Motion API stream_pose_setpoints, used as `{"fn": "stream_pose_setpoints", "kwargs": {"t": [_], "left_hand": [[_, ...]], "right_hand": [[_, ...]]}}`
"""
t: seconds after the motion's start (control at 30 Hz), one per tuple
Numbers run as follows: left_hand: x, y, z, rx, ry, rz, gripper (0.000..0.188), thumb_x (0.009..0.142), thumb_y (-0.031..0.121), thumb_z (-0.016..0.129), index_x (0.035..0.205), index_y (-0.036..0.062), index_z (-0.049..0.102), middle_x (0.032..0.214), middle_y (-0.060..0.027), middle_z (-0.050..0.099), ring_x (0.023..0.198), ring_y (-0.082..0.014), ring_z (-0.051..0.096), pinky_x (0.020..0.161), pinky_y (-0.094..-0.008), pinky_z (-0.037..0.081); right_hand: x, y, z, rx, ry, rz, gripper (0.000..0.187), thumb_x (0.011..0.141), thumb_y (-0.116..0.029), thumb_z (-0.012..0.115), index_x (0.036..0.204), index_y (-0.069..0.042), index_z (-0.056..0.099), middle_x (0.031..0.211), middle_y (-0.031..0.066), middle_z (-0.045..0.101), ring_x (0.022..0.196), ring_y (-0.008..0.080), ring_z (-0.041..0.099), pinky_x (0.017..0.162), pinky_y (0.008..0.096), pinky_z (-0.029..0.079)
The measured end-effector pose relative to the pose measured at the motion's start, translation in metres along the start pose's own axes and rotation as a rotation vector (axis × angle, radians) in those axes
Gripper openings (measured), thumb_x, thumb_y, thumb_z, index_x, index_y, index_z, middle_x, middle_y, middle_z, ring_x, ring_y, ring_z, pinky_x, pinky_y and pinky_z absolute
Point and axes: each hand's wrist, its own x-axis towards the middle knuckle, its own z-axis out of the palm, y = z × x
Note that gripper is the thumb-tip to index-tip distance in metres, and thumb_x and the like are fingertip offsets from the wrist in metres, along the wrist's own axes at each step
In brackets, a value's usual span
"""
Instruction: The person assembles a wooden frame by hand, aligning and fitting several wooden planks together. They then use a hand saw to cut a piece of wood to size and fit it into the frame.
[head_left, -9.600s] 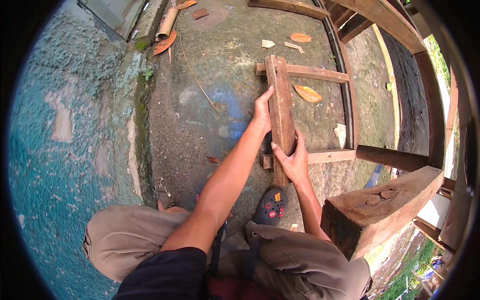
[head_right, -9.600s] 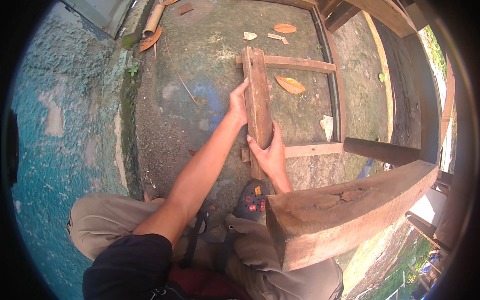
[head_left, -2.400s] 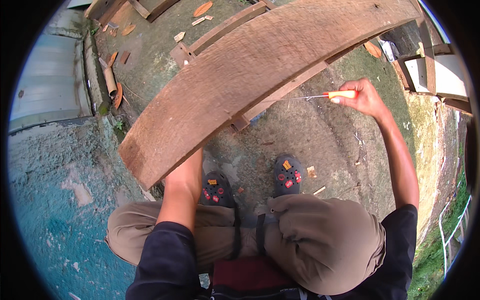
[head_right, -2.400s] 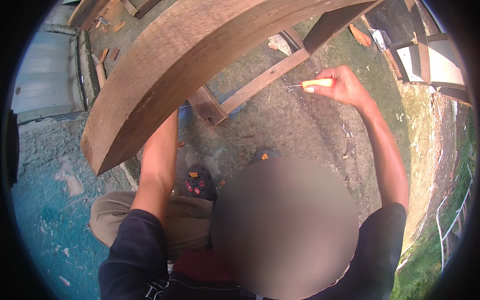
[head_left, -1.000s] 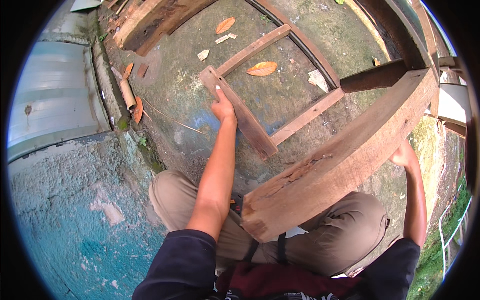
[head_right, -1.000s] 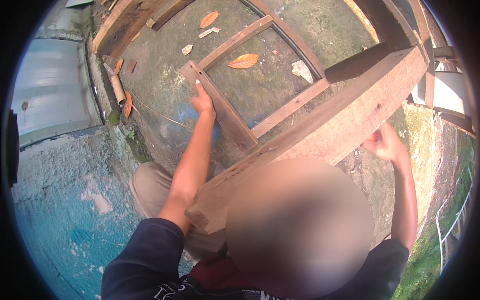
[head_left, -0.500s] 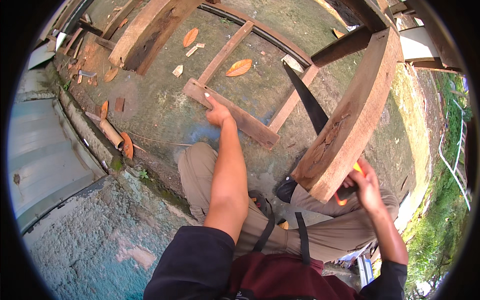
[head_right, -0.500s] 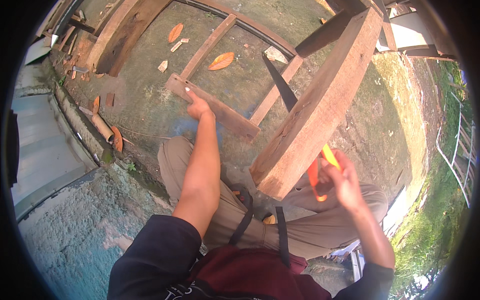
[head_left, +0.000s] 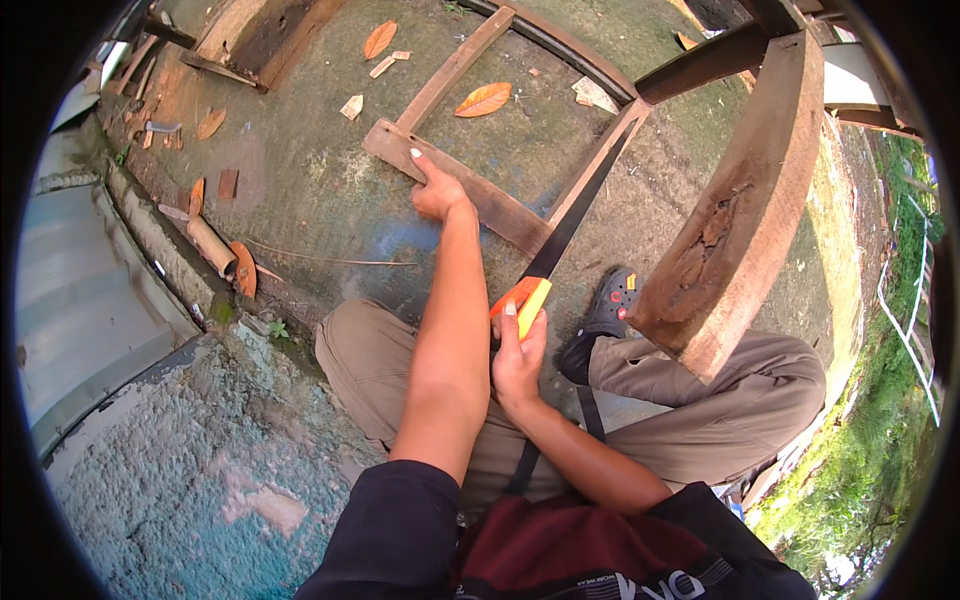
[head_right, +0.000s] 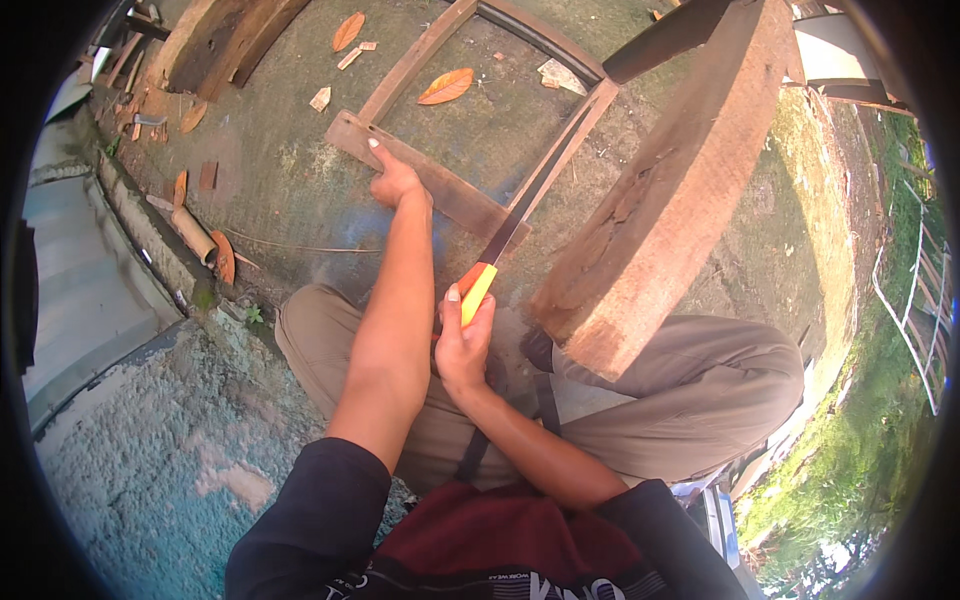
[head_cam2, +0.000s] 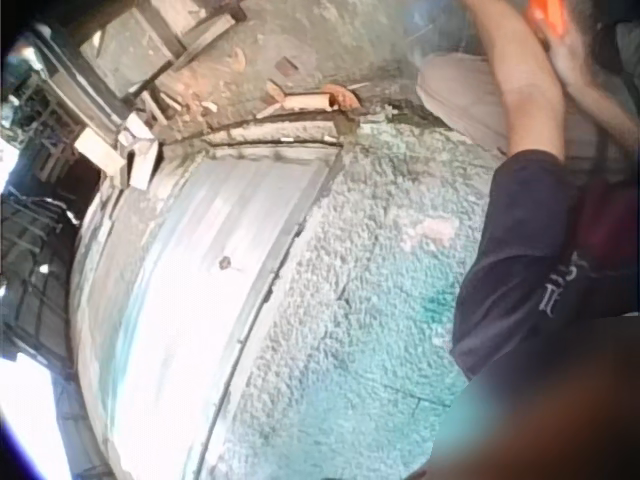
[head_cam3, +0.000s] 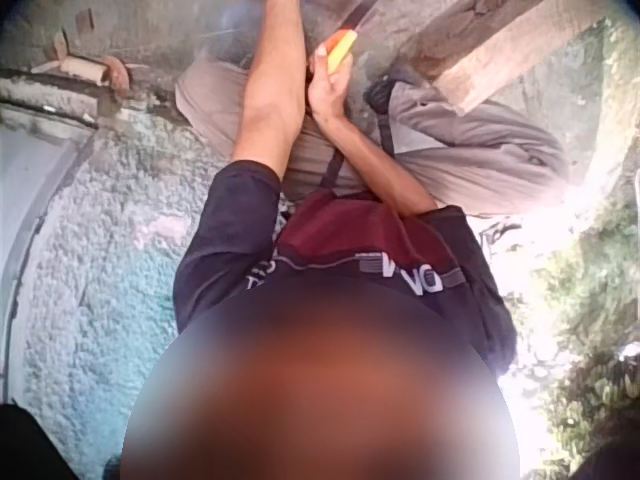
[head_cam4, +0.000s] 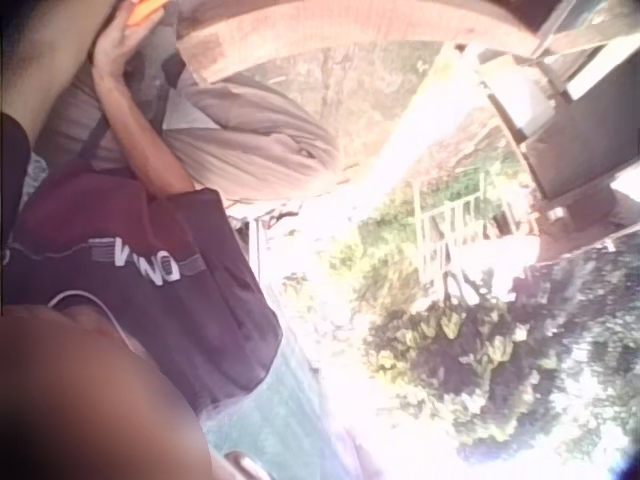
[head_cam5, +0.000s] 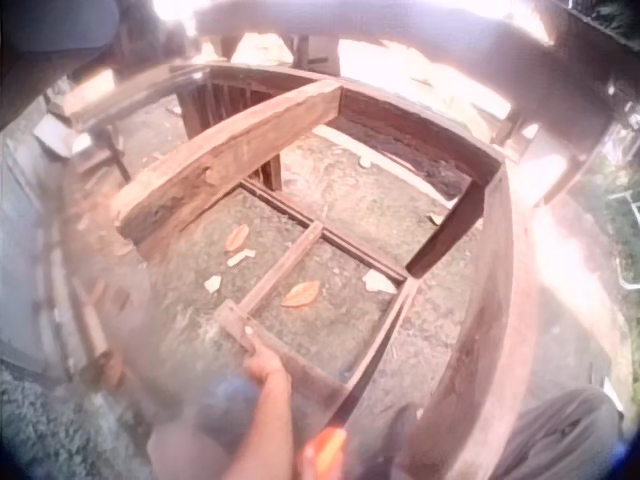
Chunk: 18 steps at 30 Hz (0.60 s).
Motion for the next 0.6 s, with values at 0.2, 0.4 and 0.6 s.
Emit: {"fn": "stream_pose_setpoints", "kwargs": {"t": [0.2, 0.4, 0.6], "left_hand": [[0.001, -0.004, 0.003, -0.148, -0.021, 0.021, 0.090, 0.088, 0.072, 0.061, 0.093, -0.0176, 0.067, 0.095, -0.0335, 0.070, 0.091, -0.0460, 0.068, 0.083, -0.0532, 0.053], [-0.002, -0.002, 0.004, -0.215, -0.027, 0.015, 0.085, 0.088, 0.069, 0.064, 0.089, -0.0155, 0.066, 0.090, -0.0312, 0.071, 0.083, -0.0426, 0.069, 0.078, -0.0504, 0.055], [-0.005, 0.000, 0.001, -0.231, -0.082, -0.031, 0.085, 0.088, 0.069, 0.064, 0.095, -0.0155, 0.065, 0.096, -0.0304, 0.071, 0.087, -0.0420, 0.069, 0.081, -0.0507, 0.055]], "right_hand": [[0.003, 0.013, -0.006, -0.041, -0.024, 0.027, 0.023, 0.108, -0.027, 0.054, 0.108, -0.006, 0.045, 0.087, -0.0015, 0.050, 0.075, 0.0052, 0.043, 0.067, 0.0236, 0.038], [0.002, 0.012, -0.007, -0.133, -0.011, 0.037, 0.026, 0.109, -0.029, 0.051, 0.112, -0.005, 0.044, 0.094, -0.0003, 0.050, 0.080, 0.0057, 0.045, 0.072, 0.0242, 0.041], [0.004, 0.021, -0.009, -0.059, -0.028, 0.055, 0.024, 0.109, -0.026, 0.051, 0.115, -0.004, 0.044, 0.098, 0.0018, 0.052, 0.085, 0.0068, 0.048, 0.077, 0.0253, 0.045]]}}
